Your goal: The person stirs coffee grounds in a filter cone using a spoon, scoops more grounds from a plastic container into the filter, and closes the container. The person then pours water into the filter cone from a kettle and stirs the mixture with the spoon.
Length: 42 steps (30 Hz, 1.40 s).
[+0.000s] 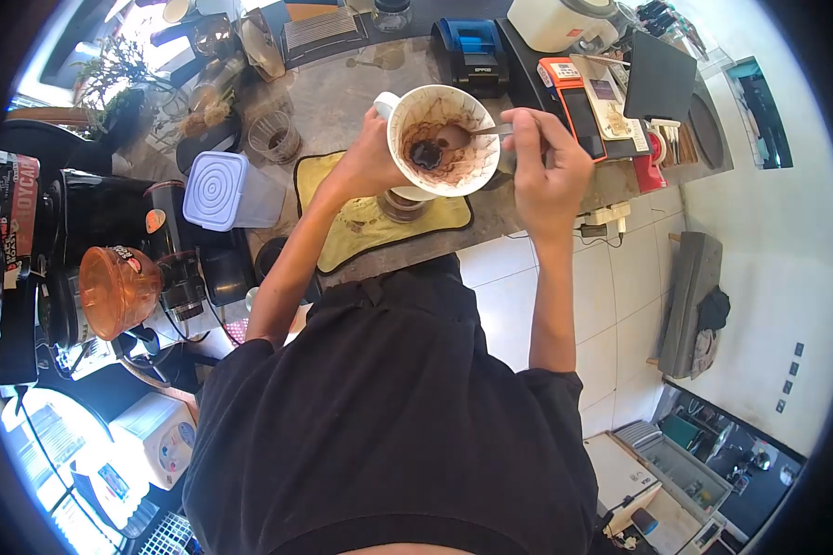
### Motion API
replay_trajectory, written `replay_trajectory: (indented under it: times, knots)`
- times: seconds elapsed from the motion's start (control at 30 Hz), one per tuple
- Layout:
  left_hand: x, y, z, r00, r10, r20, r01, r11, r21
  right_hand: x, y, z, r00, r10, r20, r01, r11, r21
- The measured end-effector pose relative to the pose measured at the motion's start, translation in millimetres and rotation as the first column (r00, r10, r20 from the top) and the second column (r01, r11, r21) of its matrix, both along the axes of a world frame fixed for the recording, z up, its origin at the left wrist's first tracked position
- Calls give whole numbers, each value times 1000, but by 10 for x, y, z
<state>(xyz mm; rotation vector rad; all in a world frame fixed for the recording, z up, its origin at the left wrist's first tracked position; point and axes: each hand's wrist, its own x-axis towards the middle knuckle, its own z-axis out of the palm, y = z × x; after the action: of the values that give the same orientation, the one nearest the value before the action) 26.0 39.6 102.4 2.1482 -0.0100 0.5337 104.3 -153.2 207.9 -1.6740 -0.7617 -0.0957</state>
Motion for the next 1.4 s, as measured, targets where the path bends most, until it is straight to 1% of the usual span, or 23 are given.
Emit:
replay_trajectory:
  times: [0.03, 0.1, 0.13, 0.2, 0.27, 0.33, 0.37, 0.47, 0.53, 0.63, 0.67, 0.73, 0.77, 0.87, 0.9, 1.0, 1.07, 1.13, 1.2, 1.27, 1.3, 1.33, 1.4]
  knots:
    - [15, -9, -9, 1000, 3, -1, -3, 1000, -3, 12, 7, -65, 998, 3, -59, -5, 1000, -25]
    - [14, -28, -1, 999, 35, -11, -34, 996, 82, 61, 45, -248, 986, 20, -163, -25, 999, -28]
    - [-2, -42, 14, 999, 43, -15, -42, 996, 77, 92, 39, -321, 986, 28, -167, -34, 999, -34]
    - [-19, -63, 66, 992, 41, -120, -27, 993, 116, 187, -1, -430, 941, 13, -338, -7, 1000, 17]
    - [-15, -58, 38, 990, 52, -131, -37, 992, 118, 260, -32, -498, 924, 40, -380, -19, 998, 58]
    - [-3, -52, 36, 987, -6, -163, 17, 998, 64, 297, -61, -490, 849, 113, -515, 1, 976, 217]
    - [0, -56, 32, 987, -7, -163, 17, 998, 63, 324, -94, -481, 844, 159, -512, -14, 961, 276]
    - [-8, -64, 3, 992, -21, -122, 25, 999, 29, 245, -78, -274, 881, 154, -447, 14, 937, 350]
    - [-6, -62, -15, 996, -28, -81, 29, 1000, 8, 224, -112, -173, 894, 177, -412, -17, 931, 364]
    - [-7, -69, -22, 998, -16, -55, 15, 1000, -23, 112, -131, 37, 959, 117, -259, -32, 951, 309]
    - [-13, -70, -14, 998, -16, -55, 14, 1000, -23, 72, -141, 88, 959, 118, -259, -33, 951, 308]
    - [-30, -69, 9, 998, -14, -60, 13, 1000, -12, -17, -150, 167, 996, -4, -84, 20, 982, 190]
    - [-35, -67, 6, 998, -14, -60, 13, 1000, -12, -54, -153, 192, 999, -2, -37, 9, 983, 184]
    - [-40, -62, 2, 998, -15, -61, 14, 1000, -8, -146, -122, 236, 998, -61, 31, 57, 993, 108]
    - [-40, -60, 3, 998, -11, -64, 11, 1000, -3, -151, -112, 236, 999, -31, 34, 28, 995, 92]
    - [-41, -60, 3, 998, -2, -67, 2, 1000, 2, -172, -100, 137, 999, -36, -23, 36, 999, 20]
    - [-45, -60, -24, 997, 1, -71, -1, 1000, 0, -175, -34, 37, 999, -25, -23, 26, 1000, 18]
    - [-36, -55, -68, 998, 20, -64, -18, 999, 41, -164, 6, -75, 995, -80, -65, 73, 991, -113]
    - [-45, -77, -57, 997, 25, -71, -21, 999, 46, -80, 32, -255, 993, -83, -81, 72, 989, -129]
    - [-68, -83, -42, 996, 37, -78, -33, 998, 51, 11, 1, -443, 958, -28, -287, 25, 1000, -14]
    - [-74, -80, -44, 996, 19, -89, -18, 1000, 20, 5, 7, -474, 937, -49, -346, 61, 998, 24]
    - [-78, -79, -51, 995, 0, -100, -1, 1000, -12, 20, 2, -514, 937, -47, -347, 59, 998, 24]
    - [-79, -73, -80, 995, 1, -104, -1, 1000, 2, 54, -34, -567, 879, 11, -476, 96, 975, 200]
